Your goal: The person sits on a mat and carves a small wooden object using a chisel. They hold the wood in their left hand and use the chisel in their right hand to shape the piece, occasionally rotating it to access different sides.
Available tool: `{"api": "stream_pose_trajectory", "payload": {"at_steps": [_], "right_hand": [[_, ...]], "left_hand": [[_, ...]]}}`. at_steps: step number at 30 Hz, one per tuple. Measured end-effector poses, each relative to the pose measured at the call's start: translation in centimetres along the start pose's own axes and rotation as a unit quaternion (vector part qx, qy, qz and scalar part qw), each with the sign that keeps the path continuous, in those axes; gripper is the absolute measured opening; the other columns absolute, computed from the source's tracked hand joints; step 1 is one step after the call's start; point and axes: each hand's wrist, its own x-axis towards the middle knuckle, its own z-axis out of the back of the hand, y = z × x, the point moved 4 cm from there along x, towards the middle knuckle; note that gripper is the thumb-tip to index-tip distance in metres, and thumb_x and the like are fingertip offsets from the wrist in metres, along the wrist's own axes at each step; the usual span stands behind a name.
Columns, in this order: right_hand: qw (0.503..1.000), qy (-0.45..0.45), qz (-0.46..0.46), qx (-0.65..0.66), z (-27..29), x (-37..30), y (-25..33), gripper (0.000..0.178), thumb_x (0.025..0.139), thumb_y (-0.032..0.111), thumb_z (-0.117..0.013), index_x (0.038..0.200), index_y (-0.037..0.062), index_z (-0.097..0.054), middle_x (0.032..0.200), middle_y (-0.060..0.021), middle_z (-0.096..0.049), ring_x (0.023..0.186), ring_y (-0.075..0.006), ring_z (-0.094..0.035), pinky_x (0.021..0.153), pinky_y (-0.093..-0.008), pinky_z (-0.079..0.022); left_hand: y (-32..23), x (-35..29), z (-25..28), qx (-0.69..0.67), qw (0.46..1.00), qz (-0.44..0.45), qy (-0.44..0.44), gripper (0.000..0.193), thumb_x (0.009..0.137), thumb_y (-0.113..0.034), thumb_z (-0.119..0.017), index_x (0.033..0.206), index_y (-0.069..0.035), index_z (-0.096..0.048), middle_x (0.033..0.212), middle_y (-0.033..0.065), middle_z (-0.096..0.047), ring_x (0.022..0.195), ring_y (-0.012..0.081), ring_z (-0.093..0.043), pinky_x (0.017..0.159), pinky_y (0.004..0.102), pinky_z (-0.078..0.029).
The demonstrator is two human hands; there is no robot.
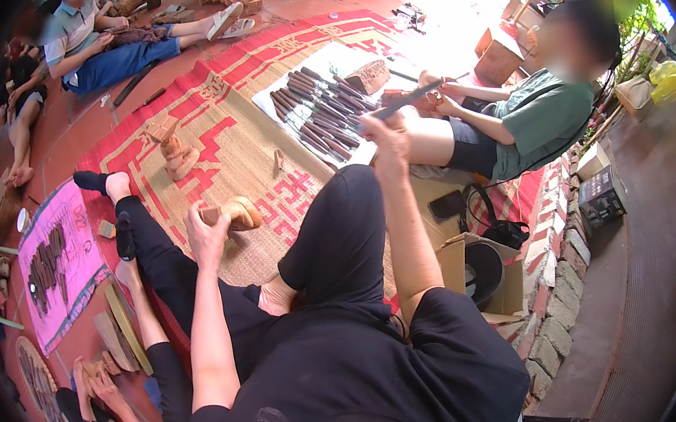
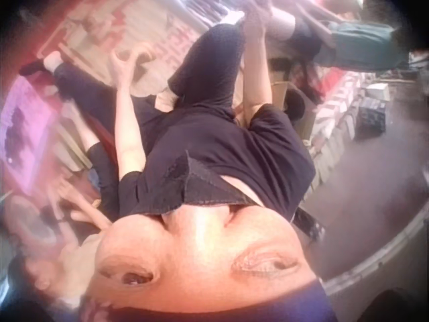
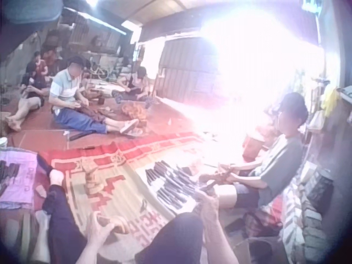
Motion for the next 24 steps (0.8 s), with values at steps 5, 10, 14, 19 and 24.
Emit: {"api": "stream_pose_trajectory", "payload": {"at_steps": [5, 10, 14, 19, 24], "right_hand": [[0.995, -0.052, 0.044, -0.076, 6.5, -0.7, 4.5, 0.013, 0.085, 0.003, -0.068, 0.095, 0.0067, -0.062, 0.081, -0.0052, -0.068, 0.065, -0.0123, -0.065, 0.055, -0.0197, -0.052], [0.994, -0.080, -0.050, -0.050, 8.6, -4.7, 2.1, 0.011, 0.091, 0.010, -0.062, 0.101, 0.0052, -0.059, 0.083, -0.0092, -0.068, 0.066, -0.0151, -0.066, 0.057, -0.0248, -0.055], [0.994, -0.059, -0.088, 0.020, 8.1, -8.9, -0.5, 0.007, 0.092, 0.011, -0.061, 0.094, 0.0039, -0.061, 0.081, -0.0079, -0.068, 0.064, -0.0126, -0.064, 0.056, -0.0232, -0.052], [0.995, -0.021, -0.094, 0.016, 7.5, -9.9, -2.0, 0.006, 0.093, 0.009, -0.060, 0.093, 0.0027, -0.062, 0.081, -0.0086, -0.068, 0.065, -0.0136, -0.064, 0.060, -0.0246, -0.054], [0.995, -0.010, -0.097, 0.016, 6.8, -12.3, -0.9, 0.006, 0.092, 0.008, -0.061, 0.094, 0.0028, -0.061, 0.082, -0.0091, -0.068, 0.066, -0.0139, -0.065, 0.060, -0.0244, -0.055]], "left_hand": [[2.0, 2.6, -0.9, 0.000, 0.999, 0.040, 0.022, 0.069, 0.071, -0.044, -0.074, 0.124, -0.008, -0.048, 0.115, 0.0224, -0.052, 0.107, 0.0390, -0.054, 0.091, 0.0451, -0.045], [4.8, 5.1, -0.1, -0.049, 0.990, 0.117, 0.062, 0.073, 0.071, -0.051, -0.072, 0.126, -0.009, -0.048, 0.117, 0.0235, -0.051, 0.110, 0.0387, -0.054, 0.092, 0.0447, -0.045], [8.2, 5.4, 0.5, -0.067, 0.986, 0.143, 0.058, 0.081, 0.070, -0.058, -0.068, 0.130, -0.009, -0.048, 0.123, 0.0266, -0.047, 0.113, 0.0400, -0.053, 0.094, 0.0443, -0.044], [11.1, 5.8, 1.0, -0.088, 0.983, 0.158, 0.043, 0.081, 0.069, -0.059, -0.067, 0.132, -0.012, -0.049, 0.127, 0.0266, -0.044, 0.115, 0.0414, -0.053, 0.097, 0.0452, -0.042], [9.8, 3.9, 1.2, -0.083, 0.980, 0.178, 0.021, 0.083, 0.069, -0.056, -0.068, 0.135, -0.012, -0.045, 0.128, 0.0272, -0.041, 0.114, 0.0413, -0.053, 0.097, 0.0438, -0.043]]}}
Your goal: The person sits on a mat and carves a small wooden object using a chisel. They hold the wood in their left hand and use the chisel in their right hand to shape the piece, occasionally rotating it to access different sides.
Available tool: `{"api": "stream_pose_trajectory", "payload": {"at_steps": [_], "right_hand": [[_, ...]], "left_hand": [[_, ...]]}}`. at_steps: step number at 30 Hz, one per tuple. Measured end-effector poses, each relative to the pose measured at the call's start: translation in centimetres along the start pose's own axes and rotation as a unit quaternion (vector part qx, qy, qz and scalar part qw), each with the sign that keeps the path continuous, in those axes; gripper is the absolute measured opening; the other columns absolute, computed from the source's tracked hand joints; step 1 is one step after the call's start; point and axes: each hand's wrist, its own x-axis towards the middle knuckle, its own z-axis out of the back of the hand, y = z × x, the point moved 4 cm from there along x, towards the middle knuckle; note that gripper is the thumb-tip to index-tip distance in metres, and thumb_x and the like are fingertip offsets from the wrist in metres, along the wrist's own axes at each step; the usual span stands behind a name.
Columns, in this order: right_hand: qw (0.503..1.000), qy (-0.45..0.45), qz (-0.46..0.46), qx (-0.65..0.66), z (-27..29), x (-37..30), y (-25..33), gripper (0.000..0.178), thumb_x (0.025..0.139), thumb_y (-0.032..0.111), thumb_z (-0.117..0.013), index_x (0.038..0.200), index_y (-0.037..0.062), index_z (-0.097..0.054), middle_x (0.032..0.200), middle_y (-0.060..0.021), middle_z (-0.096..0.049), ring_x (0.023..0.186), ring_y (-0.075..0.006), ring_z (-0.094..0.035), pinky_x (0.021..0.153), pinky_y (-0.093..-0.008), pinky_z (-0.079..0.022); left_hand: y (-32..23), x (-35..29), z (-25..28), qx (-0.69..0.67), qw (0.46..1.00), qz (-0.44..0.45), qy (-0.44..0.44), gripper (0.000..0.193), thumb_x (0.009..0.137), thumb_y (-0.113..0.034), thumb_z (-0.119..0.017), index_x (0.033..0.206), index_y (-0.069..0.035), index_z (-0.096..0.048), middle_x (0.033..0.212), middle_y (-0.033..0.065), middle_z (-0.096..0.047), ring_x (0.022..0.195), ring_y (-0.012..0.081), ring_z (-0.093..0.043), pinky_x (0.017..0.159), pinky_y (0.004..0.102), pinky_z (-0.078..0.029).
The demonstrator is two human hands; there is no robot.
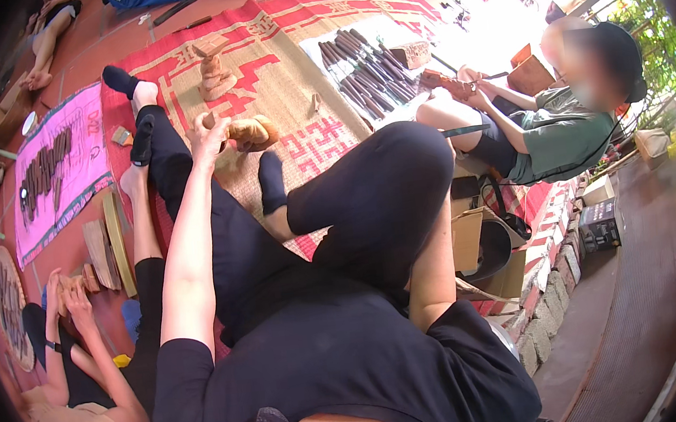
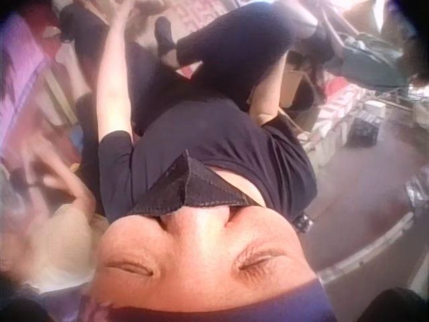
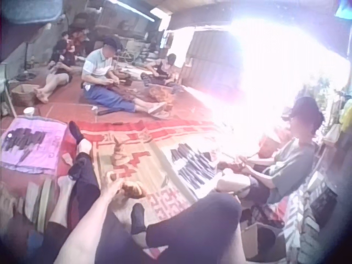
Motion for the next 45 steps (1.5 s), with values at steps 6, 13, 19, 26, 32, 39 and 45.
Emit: {"api": "stream_pose_trajectory", "payload": {"at_steps": [6, 13, 19, 26, 32, 39, 45], "right_hand": [[0.999, -0.024, 0.008, -0.026, 0.9, -1.9, 1.7, 0.005, 0.092, 0.008, -0.061, 0.094, 0.0030, -0.061, 0.082, -0.0093, -0.068, 0.066, -0.0141, -0.065, 0.060, -0.0243, -0.055], [0.999, -0.039, 0.007, -0.035, 1.2, -2.2, 1.8, 0.005, 0.092, 0.008, -0.061, 0.094, 0.0032, -0.061, 0.083, -0.0096, -0.069, 0.067, -0.0142, -0.066, 0.060, -0.0242, -0.055], [0.999, -0.030, -0.007, -0.043, -0.5, -0.8, 0.5, 0.005, 0.092, 0.007, -0.061, 0.095, 0.0034, -0.061, 0.083, -0.0098, -0.069, 0.067, -0.0143, -0.066, 0.060, -0.0241, -0.056], [0.999, 0.002, 0.005, -0.049, -4.6, 2.4, -0.1, 0.005, 0.092, 0.007, -0.061, 0.095, 0.0036, -0.061, 0.083, -0.0101, -0.069, 0.068, -0.0145, -0.067, 0.060, -0.0240, -0.056], [0.996, 0.064, 0.031, -0.057, -5.8, 4.3, 1.0, 0.005, 0.091, 0.006, -0.062, 0.095, 0.0055, -0.060, 0.085, -0.0107, -0.070, 0.071, -0.0148, -0.068, 0.058, -0.0231, -0.056], [0.994, 0.099, -0.016, -0.051, -7.9, 5.4, -1.1, 0.004, 0.090, 0.005, -0.061, 0.093, 0.0051, -0.059, 0.086, -0.0126, -0.069, 0.066, -0.0117, -0.062, 0.059, -0.0229, -0.049], [0.988, 0.080, -0.074, -0.106, -7.6, 6.0, -4.2, 0.004, 0.091, 0.009, -0.062, 0.094, 0.0080, -0.060, 0.088, -0.0083, -0.069, 0.069, -0.0109, -0.062, 0.063, -0.0242, -0.049]], "left_hand": [[-0.9, -1.8, 0.7, -0.009, 1.000, -0.006, -0.012, 0.080, 0.068, -0.052, -0.071, 0.132, -0.011, -0.046, 0.126, 0.0239, -0.039, 0.111, 0.0394, -0.054, 0.095, 0.0421, -0.044], [0.0, -0.7, 0.4, -0.049, 0.998, 0.022, -0.032, 0.078, 0.066, -0.051, -0.074, 0.128, -0.011, -0.049, 0.125, 0.0243, -0.041, 0.111, 0.0380, -0.054, 0.094, 0.0425, -0.045], [-1.1, 0.0, -0.5, -0.106, 0.990, 0.002, -0.094, 0.066, 0.065, -0.044, -0.076, 0.116, -0.008, -0.055, 0.120, 0.0292, -0.045, 0.103, 0.0410, -0.058, 0.089, 0.0455, -0.048], [-13.6, -0.8, 4.0, -0.203, 0.945, -0.246, -0.076, 0.065, 0.067, -0.040, -0.076, 0.113, 0.000, -0.055, 0.106, 0.0208, -0.051, 0.103, 0.0313, -0.054, 0.088, 0.0431, -0.046], [-24.8, -3.5, 9.4, -0.155, 0.906, -0.390, -0.046, 0.054, 0.072, -0.026, -0.073, 0.119, -0.008, -0.052, 0.112, 0.0137, -0.045, 0.104, 0.0295, -0.050, 0.089, 0.0422, -0.042], [-25.7, -5.7, 7.6, -0.100, 0.890, -0.434, -0.098, 0.056, 0.062, -0.030, -0.078, 0.112, -0.012, -0.059, 0.114, 0.0206, -0.047, 0.109, 0.0392, -0.050, 0.092, 0.0456, -0.043], [-24.0, -6.1, 7.2, -0.106, 0.876, -0.442, -0.161, 0.054, 0.060, -0.027, -0.078, 0.110, -0.013, -0.061, 0.105, 0.0174, -0.048, 0.099, 0.0366, -0.052, 0.088, 0.0439, -0.045]]}}
